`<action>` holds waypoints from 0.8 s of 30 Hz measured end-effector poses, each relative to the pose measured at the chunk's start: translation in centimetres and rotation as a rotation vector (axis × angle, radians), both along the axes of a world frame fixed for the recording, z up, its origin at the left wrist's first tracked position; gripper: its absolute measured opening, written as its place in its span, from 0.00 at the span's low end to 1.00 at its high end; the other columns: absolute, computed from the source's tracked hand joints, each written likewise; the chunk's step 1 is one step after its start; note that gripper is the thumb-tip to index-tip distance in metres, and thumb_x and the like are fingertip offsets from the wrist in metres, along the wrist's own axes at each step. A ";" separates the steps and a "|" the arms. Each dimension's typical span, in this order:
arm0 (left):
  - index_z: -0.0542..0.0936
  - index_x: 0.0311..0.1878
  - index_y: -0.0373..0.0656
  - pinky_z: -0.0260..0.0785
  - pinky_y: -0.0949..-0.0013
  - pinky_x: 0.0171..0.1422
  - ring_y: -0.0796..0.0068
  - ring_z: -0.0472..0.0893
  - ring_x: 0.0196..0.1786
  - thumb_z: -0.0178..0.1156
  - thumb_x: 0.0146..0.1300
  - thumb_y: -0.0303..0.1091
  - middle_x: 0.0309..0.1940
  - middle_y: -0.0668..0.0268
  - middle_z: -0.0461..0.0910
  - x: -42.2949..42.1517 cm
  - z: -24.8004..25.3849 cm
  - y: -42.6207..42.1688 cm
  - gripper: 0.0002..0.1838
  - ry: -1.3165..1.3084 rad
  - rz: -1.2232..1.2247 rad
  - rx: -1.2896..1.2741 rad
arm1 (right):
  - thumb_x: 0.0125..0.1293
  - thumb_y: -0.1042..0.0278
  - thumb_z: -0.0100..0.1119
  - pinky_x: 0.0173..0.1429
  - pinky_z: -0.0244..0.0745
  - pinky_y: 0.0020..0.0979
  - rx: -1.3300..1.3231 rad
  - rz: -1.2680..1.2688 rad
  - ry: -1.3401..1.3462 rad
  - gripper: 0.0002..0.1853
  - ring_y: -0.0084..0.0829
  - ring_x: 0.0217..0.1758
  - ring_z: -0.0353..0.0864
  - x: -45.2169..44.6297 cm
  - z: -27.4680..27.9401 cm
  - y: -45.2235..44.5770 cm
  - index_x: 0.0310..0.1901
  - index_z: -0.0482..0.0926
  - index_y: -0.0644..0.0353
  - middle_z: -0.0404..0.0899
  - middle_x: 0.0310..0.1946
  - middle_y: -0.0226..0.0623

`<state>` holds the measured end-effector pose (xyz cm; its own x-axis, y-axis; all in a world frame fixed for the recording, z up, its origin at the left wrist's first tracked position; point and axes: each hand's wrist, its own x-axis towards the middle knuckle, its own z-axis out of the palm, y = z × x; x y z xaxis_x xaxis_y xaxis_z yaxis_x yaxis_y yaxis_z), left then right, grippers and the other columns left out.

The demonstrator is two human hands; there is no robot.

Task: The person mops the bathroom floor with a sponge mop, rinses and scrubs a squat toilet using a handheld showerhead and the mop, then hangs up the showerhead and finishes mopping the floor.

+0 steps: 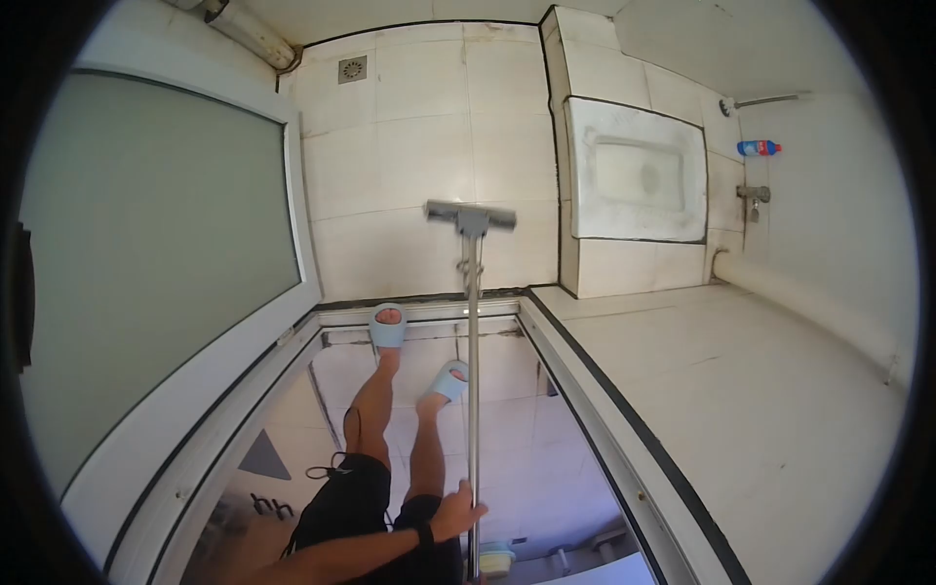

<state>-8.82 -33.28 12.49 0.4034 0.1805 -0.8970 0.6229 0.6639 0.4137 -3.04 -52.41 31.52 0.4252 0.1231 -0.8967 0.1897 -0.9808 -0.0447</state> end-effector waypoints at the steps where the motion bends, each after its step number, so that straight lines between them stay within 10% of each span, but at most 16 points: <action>1: 0.61 0.50 0.29 0.74 0.45 0.38 0.37 0.81 0.33 0.60 0.61 0.44 0.26 0.41 0.79 0.0 -1.2 3.0 0.28 0.003 0.024 0.046 | 0.73 0.62 0.54 0.38 0.71 0.36 0.113 -0.101 -0.033 0.21 0.32 0.32 0.73 -0.6 -1.6 4.1 0.60 0.74 0.69 0.80 0.33 0.50; 4: 0.63 0.49 0.37 0.73 0.45 0.36 0.39 0.81 0.32 0.61 0.60 0.44 0.24 0.45 0.79 1.7 -4.4 10.6 0.24 0.022 0.176 0.166 | 0.73 0.62 0.54 0.44 0.74 0.38 0.252 0.175 -0.089 0.22 0.38 0.36 0.77 1.4 -6.1 12.8 0.64 0.72 0.65 0.81 0.39 0.52; 5: 0.63 0.49 0.37 0.73 0.45 0.36 0.39 0.81 0.32 0.61 0.60 0.43 0.24 0.46 0.79 2.4 -5.7 13.1 0.24 0.019 0.217 0.226 | 0.67 0.67 0.59 0.26 0.62 0.30 0.428 0.182 -0.206 0.08 0.21 0.21 0.65 2.3 -9.6 13.4 0.37 0.79 0.63 0.69 0.19 0.28; 8: 0.64 0.48 0.36 0.73 0.46 0.36 0.38 0.80 0.31 0.62 0.59 0.42 0.24 0.45 0.79 4.2 -9.5 19.9 0.24 0.013 0.292 0.385 | 0.67 0.66 0.60 0.33 0.71 0.35 0.361 0.061 -0.099 0.11 0.29 0.25 0.72 3.7 -10.4 25.3 0.45 0.79 0.64 0.77 0.24 0.43; 15: 0.66 0.43 0.31 0.71 0.40 0.44 0.35 0.80 0.36 0.60 0.60 0.43 0.28 0.40 0.79 3.8 -11.1 35.5 0.23 0.134 0.209 0.637 | 0.71 0.66 0.55 0.27 0.62 0.30 0.615 0.036 -0.163 0.10 0.23 0.22 0.63 1.8 -13.5 39.0 0.45 0.78 0.65 0.70 0.19 0.35; 18: 0.69 0.39 0.34 0.75 0.53 0.32 0.50 0.82 0.25 0.60 0.61 0.44 0.21 0.49 0.79 3.4 -16.1 42.4 0.20 0.167 0.161 0.904 | 0.72 0.65 0.54 0.27 0.64 0.31 0.687 -0.057 -0.087 0.13 0.25 0.22 0.66 1.5 -16.2 45.7 0.49 0.79 0.64 0.73 0.21 0.38; 21: 0.68 0.42 0.27 0.76 0.46 0.39 0.40 0.82 0.32 0.60 0.60 0.44 0.26 0.40 0.80 2.7 -17.7 51.2 0.25 0.075 0.067 0.630 | 0.73 0.64 0.53 0.28 0.66 0.32 0.826 0.003 -0.156 0.16 0.29 0.21 0.68 1.6 -19.9 50.0 0.56 0.78 0.63 0.74 0.22 0.42; 24: 0.67 0.38 0.23 0.78 0.54 0.28 0.49 0.83 0.24 0.59 0.61 0.43 0.25 0.42 0.80 3.7 -16.1 52.6 0.25 0.087 0.060 0.490 | 0.72 0.61 0.53 0.34 0.72 0.44 0.696 0.021 -0.082 0.25 0.61 0.32 0.78 2.5 -19.1 52.0 0.68 0.67 0.59 0.79 0.29 0.58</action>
<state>-5.10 19.29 -3.58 0.3065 0.6100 -0.7307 0.6358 0.4401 0.6341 -0.59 -0.38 12.38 0.4795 0.6662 -0.5712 0.2380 -0.7252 -0.6461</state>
